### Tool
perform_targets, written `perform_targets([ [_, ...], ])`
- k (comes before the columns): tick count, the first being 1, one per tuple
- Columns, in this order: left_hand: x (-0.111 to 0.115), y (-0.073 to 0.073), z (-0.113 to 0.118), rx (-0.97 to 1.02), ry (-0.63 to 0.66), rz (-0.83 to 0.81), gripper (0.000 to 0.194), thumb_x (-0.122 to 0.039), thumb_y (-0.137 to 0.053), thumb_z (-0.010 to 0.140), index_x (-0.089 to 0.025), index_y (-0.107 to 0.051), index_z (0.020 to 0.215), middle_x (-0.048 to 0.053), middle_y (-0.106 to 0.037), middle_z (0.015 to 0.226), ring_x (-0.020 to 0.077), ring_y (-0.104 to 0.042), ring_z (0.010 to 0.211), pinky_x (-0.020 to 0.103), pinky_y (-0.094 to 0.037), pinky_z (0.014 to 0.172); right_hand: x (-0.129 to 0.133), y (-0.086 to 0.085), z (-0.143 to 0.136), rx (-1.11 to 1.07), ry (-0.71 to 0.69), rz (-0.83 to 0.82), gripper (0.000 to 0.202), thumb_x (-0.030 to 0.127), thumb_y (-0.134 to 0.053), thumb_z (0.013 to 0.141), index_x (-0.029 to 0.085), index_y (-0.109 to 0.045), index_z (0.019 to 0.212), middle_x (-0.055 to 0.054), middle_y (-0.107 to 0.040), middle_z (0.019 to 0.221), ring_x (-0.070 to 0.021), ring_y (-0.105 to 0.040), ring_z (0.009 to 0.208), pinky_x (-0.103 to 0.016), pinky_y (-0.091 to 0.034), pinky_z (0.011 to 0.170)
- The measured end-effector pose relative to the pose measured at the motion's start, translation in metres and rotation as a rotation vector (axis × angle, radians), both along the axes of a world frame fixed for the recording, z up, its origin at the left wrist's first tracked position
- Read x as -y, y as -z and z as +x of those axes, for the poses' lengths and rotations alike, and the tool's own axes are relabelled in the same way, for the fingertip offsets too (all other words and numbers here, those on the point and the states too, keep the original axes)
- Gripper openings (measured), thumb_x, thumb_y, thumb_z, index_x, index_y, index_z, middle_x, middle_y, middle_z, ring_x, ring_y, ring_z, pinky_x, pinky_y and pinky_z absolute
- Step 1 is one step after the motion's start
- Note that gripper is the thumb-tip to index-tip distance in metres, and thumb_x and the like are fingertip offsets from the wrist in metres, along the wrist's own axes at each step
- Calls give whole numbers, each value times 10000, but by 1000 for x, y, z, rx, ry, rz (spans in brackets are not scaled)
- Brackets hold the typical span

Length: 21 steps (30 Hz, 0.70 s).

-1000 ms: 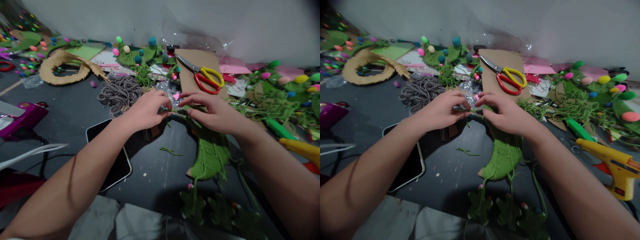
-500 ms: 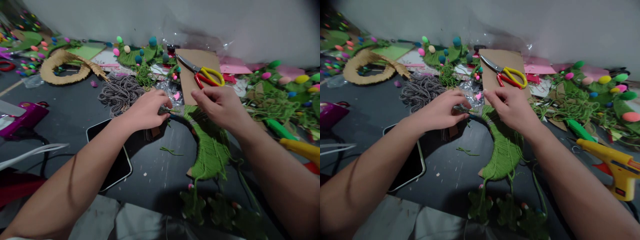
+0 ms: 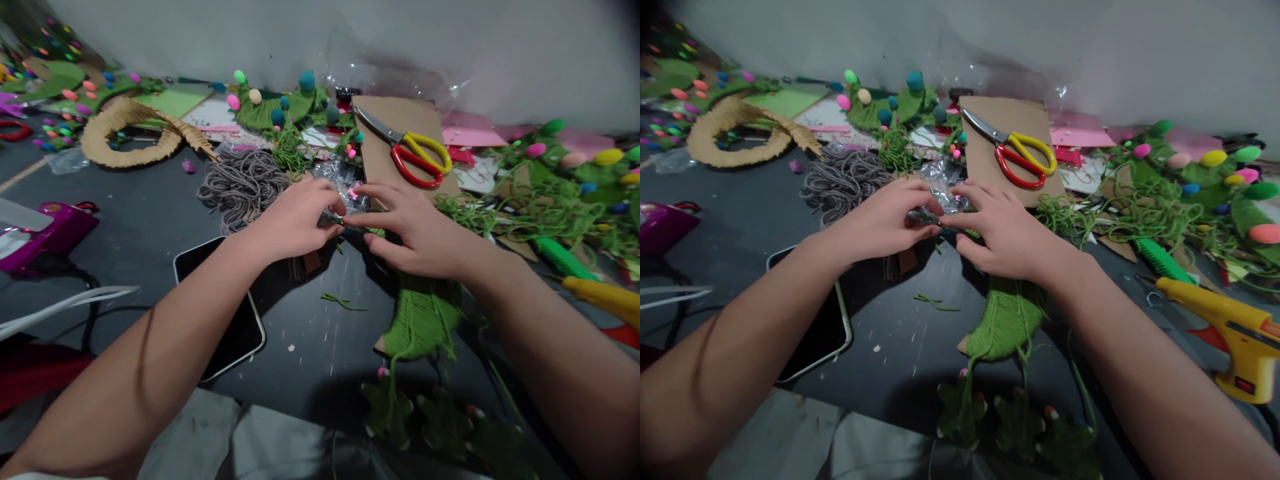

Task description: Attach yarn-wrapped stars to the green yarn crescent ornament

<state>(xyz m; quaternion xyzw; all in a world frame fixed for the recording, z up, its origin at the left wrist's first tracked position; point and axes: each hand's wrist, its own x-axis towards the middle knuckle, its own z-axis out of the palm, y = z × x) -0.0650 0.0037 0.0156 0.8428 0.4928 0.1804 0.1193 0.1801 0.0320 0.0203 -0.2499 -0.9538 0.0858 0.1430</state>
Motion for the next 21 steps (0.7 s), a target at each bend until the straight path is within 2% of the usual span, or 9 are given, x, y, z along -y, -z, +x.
perform_targets([
  [15,-1,2,0,5,13,6,139,-238,-719,920,-173,-749,1039,94,-704,1140,299,-640,1154,443,-487,990,1,1,-1,19,0,24,422,306,-520,1003,258,-765,1342,-135,-534,1592,-371,-467,1515,-650,-408,1212],
  [21,-1,2,0,4,12,5,145,-242,-719,919,-179,-754,1046,92,-702,1134,289,-641,1130,428,-492,968,0,2,0,5,-4,2,414,319,-542,1002,246,-765,1344,-161,-524,1598,-360,-484,1505,-625,-420,1220],
])
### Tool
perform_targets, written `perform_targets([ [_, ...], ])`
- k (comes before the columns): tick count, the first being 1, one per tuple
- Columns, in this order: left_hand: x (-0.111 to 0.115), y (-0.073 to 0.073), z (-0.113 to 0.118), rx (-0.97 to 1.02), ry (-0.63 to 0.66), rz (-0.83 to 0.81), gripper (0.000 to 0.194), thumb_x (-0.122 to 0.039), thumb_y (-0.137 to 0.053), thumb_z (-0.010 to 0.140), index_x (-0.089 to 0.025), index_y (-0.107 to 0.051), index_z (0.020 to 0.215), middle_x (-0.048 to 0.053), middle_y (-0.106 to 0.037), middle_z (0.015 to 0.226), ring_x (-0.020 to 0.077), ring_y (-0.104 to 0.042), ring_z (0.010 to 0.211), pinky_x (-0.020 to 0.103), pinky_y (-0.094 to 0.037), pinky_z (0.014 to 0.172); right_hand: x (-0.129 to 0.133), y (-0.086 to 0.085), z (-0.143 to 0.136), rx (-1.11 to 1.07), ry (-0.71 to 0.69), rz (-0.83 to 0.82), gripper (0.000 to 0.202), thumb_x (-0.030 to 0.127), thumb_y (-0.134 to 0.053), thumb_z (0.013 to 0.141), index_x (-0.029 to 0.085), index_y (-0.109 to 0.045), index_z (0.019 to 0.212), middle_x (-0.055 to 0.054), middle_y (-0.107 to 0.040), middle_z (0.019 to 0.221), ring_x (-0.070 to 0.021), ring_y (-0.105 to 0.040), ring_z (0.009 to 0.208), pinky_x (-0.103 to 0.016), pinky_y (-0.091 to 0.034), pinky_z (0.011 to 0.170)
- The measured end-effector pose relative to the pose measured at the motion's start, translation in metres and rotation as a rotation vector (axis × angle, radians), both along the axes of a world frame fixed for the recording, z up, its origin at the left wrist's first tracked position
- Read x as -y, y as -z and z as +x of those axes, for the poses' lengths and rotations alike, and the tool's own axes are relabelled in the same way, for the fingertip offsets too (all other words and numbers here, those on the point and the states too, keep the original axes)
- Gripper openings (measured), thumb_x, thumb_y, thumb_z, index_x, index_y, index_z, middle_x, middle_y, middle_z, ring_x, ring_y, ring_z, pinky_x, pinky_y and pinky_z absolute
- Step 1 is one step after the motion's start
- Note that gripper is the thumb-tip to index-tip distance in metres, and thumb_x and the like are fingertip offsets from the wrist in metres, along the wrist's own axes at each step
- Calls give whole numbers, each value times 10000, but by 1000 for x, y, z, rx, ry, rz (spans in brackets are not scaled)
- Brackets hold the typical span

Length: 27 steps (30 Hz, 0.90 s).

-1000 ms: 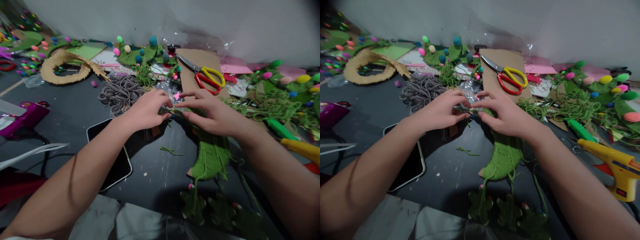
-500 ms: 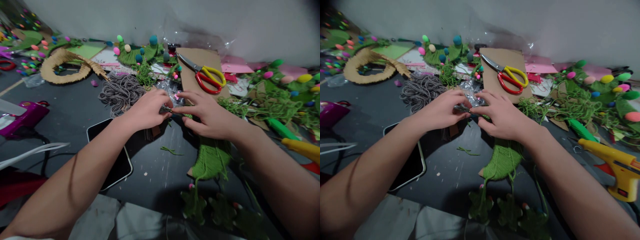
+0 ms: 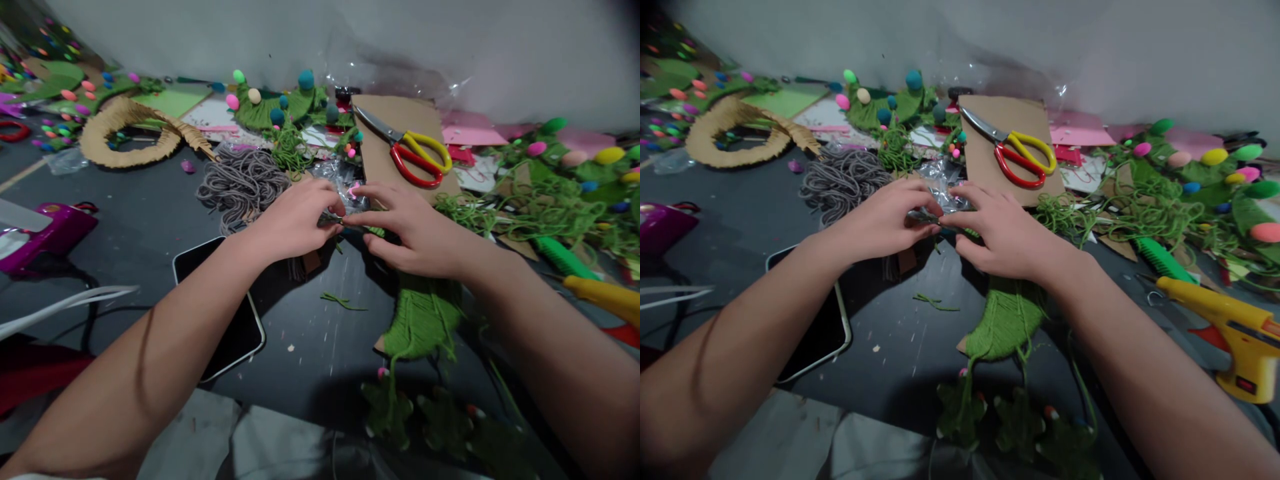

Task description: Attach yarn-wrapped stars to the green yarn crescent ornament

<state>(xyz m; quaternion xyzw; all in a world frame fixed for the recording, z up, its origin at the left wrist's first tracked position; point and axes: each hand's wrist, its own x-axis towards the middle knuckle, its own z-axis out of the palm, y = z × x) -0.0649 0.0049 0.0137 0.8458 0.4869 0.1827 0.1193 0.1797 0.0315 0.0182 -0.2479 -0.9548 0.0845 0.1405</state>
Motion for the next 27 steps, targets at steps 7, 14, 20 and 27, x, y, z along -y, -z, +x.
perform_targets([
  [7,0,1,0,2,1,3,154,-253,-711,919,-181,-744,1052,95,-704,1153,292,-637,1140,438,-493,989,-1,-4,0,-55,-12,-44,415,323,-555,997,259,-734,1367,-140,-529,1596,-356,-521,1475,-600,-431,1216],
  [14,2,-4,-1,-26,-43,-12,225,-289,-732,899,-177,-724,1094,107,-690,1174,310,-627,1147,449,-490,989,-5,-11,0,25,93,-19,582,450,-687,901,172,-653,1411,-185,-706,1323,-399,-680,1179,-568,-573,962],
  [20,3,-4,1,-60,-42,-43,302,-350,-769,882,-167,-720,1117,119,-680,1218,333,-614,1197,472,-486,1016,-6,-5,0,18,127,-17,565,414,-685,891,169,-649,1399,-182,-735,1297,-406,-701,1156,-554,-577,928],
  [27,2,-2,0,-55,-37,-43,398,-377,-793,882,-150,-710,1199,129,-670,1263,337,-608,1237,467,-486,1034,-7,-8,2,-74,126,-68,491,400,-703,883,227,-688,1342,-123,-753,1305,-361,-724,1154,-525,-595,946],
])
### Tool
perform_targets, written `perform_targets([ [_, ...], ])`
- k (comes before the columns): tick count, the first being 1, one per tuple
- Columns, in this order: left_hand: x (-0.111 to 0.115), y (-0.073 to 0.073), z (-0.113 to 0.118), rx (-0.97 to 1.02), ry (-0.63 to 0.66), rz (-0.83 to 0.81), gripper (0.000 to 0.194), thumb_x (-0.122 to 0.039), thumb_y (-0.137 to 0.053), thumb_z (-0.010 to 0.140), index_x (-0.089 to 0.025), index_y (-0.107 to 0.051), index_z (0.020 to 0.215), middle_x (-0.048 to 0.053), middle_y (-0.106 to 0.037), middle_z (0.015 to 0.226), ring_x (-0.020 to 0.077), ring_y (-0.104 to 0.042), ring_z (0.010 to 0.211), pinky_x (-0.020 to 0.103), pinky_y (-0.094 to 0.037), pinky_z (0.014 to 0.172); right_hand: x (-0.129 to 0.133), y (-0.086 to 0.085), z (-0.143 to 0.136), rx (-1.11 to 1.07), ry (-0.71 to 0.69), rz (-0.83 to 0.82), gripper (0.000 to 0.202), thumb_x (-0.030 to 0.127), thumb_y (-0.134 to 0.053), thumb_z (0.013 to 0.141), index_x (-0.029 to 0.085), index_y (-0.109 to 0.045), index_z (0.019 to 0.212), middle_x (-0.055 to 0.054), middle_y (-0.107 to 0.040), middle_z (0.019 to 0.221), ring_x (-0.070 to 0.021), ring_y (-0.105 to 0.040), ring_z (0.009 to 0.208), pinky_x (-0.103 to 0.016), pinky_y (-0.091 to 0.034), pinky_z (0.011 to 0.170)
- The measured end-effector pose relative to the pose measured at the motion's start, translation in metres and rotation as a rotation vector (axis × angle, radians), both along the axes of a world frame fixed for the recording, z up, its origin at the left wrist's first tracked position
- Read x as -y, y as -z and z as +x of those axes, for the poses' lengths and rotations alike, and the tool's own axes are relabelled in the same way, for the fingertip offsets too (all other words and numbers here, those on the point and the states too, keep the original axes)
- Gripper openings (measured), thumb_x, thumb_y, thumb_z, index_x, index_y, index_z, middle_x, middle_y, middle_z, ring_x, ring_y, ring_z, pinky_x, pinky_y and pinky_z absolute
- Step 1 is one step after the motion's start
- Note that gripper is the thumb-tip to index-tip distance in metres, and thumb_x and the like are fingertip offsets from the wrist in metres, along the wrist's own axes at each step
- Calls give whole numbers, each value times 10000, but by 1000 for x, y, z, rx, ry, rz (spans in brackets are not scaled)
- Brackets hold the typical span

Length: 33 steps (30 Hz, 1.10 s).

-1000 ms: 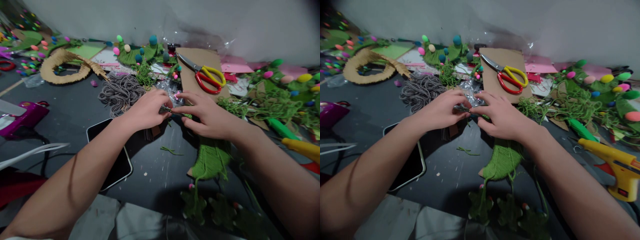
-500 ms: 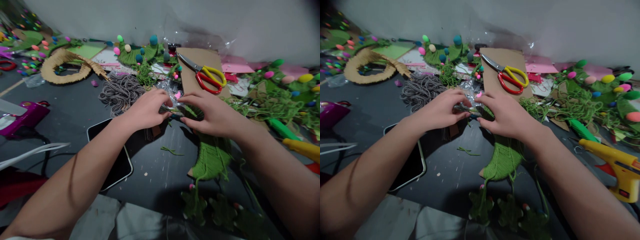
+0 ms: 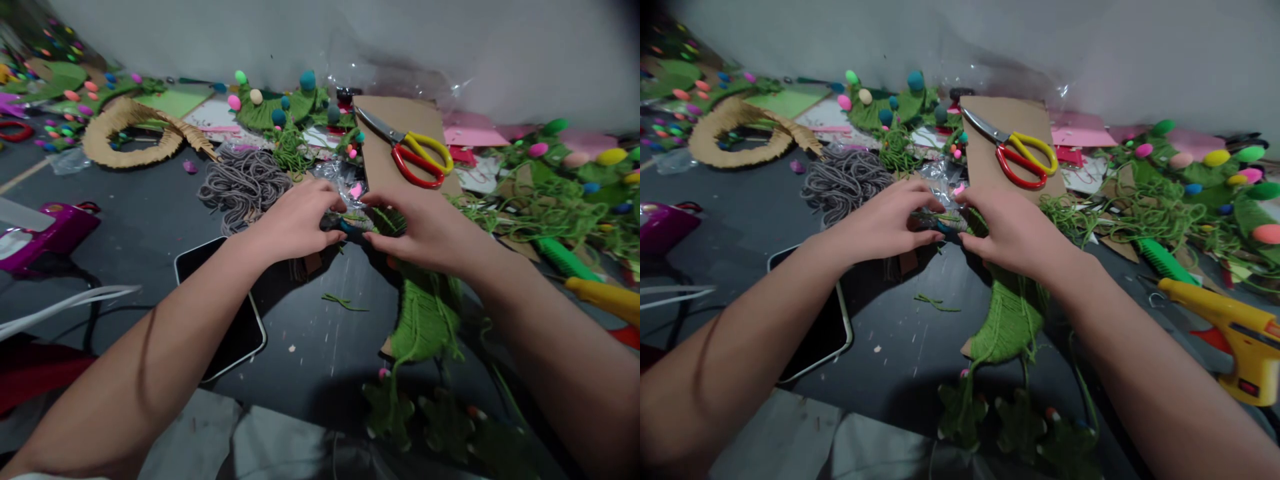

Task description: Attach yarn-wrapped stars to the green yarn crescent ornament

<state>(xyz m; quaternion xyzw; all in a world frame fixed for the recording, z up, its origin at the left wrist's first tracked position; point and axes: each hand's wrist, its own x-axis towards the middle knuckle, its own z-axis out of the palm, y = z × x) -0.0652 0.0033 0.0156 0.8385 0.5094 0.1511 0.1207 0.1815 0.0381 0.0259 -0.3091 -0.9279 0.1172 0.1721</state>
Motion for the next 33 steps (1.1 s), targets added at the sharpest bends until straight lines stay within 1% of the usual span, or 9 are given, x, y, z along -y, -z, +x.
perform_targets([
  [6,1,-3,0,49,-23,-13,415,-356,-809,860,-161,-702,1211,121,-660,1268,312,-616,1197,423,-509,982,0,-7,2,-55,-28,2,414,397,-706,907,275,-723,1302,-76,-774,1265,-323,-735,1135,-489,-596,953],
  [9,2,-3,-1,57,-19,-17,428,-366,-799,863,-174,-689,1229,125,-660,1278,318,-607,1217,438,-508,1000,1,-12,3,-63,-20,-4,408,411,-714,908,297,-744,1299,-61,-786,1232,-324,-740,1106,-498,-597,944],
  [15,2,-4,0,126,-28,4,450,-335,-772,867,-179,-679,1279,138,-656,1303,323,-609,1243,484,-494,1079,6,-22,5,-108,8,25,406,359,-745,916,256,-757,1309,-81,-789,1226,-324,-743,1072,-518,-610,952],
  [20,1,-4,0,174,-14,6,336,-267,-726,868,-182,-697,1192,114,-694,1252,297,-638,1180,439,-527,1007,8,-27,8,-198,3,117,444,307,-796,881,182,-756,1305,-96,-790,1232,-316,-747,1105,-523,-611,1003],
  [22,1,-3,0,201,-30,5,263,-271,-724,865,-195,-700,1116,88,-710,1188,274,-657,1109,404,-536,948,9,-31,9,-217,5,144,446,300,-799,874,215,-754,1310,-83,-787,1224,-317,-746,1107,-522,-622,982],
  [26,1,-3,0,245,-84,11,220,-283,-747,855,-191,-701,1050,69,-728,1075,238,-669,979,373,-526,867,16,-46,12,-209,71,158,446,374,-781,897,378,-730,1339,-35,-764,1247,-337,-727,1134,-542,-631,971],
  [29,1,-3,0,273,-71,1,194,-272,-743,860,-197,-716,1036,68,-742,1103,227,-665,979,366,-515,856,26,-61,15,-261,92,212,440,386,-761,922,340,-737,1359,-70,-749,1273,-322,-715,1137,-510,-623,999],
  [31,1,-2,0,304,-58,-7,187,-270,-735,869,-202,-719,1043,62,-741,1112,215,-660,969,354,-509,838,34,-72,16,-332,86,235,447,347,-760,928,299,-740,1371,-83,-742,1272,-288,-714,1111,-474,-625,1009],
  [33,2,-2,1,339,-47,-16,190,-276,-730,880,-203,-714,1055,59,-736,1121,205,-656,963,345,-507,832,42,-82,15,-398,110,206,452,290,-767,916,309,-738,1366,-65,-726,1276,-262,-710,1127,-448,-633,1027],
])
